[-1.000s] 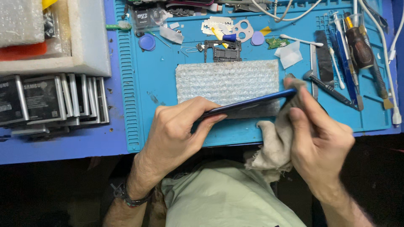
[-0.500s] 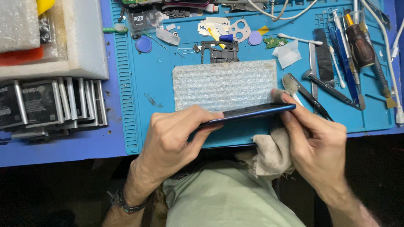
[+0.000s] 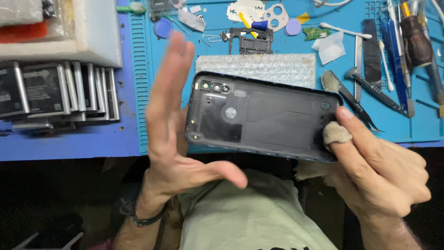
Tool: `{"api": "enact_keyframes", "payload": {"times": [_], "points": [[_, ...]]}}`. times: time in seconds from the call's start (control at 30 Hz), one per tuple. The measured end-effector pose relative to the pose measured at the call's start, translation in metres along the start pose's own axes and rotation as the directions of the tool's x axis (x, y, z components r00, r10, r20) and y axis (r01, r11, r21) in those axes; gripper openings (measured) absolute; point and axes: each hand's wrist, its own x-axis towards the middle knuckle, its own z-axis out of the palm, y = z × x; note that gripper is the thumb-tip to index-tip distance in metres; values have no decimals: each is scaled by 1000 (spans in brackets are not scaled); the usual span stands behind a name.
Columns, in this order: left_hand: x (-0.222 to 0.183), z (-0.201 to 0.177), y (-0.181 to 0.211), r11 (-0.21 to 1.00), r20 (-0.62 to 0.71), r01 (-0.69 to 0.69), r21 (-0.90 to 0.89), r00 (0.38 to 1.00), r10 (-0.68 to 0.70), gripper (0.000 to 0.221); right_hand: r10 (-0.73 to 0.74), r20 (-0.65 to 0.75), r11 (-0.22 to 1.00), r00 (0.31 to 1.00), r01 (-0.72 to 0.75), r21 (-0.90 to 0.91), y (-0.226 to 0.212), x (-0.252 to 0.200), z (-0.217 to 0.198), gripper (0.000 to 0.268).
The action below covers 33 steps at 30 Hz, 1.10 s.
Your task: The person sprays liquid from a bottle onto a cloth and then wipes the back cover of a mobile phone, cleaning the surface, the camera lenses, and the edges.
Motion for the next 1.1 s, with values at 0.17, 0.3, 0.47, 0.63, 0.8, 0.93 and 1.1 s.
{"api": "enact_keyframes", "payload": {"times": [0.17,0.3,0.47,0.63,0.8,0.93,1.1], "points": [[28,22,19,223,5,156,-962,828,-561,155,16,-2,1000,1000,-16,-23,-5,0,5,19],[30,41,20,97,-20,52,-994,776,-630,128,-23,23,999,999,24,-25,-14,5,20,7],[5,88,-3,-105,52,-11,-994,817,-575,112,-97,-34,994,995,99,48,-24,16,36,9],[35,62,16,-67,-54,-112,-991,820,-569,97,-26,17,969,1000,21,246,-12,-13,30,10],[20,57,16,-470,325,46,-881,782,-531,97,154,50,958,987,-161,236,13,-5,7,22],[7,56,24,-698,534,161,-698,766,-357,113,190,250,962,949,-231,147,10,37,3,25],[-24,73,39,-809,629,123,-574,699,-340,118,189,375,948,908,-268,169,11,45,6,28]]}}
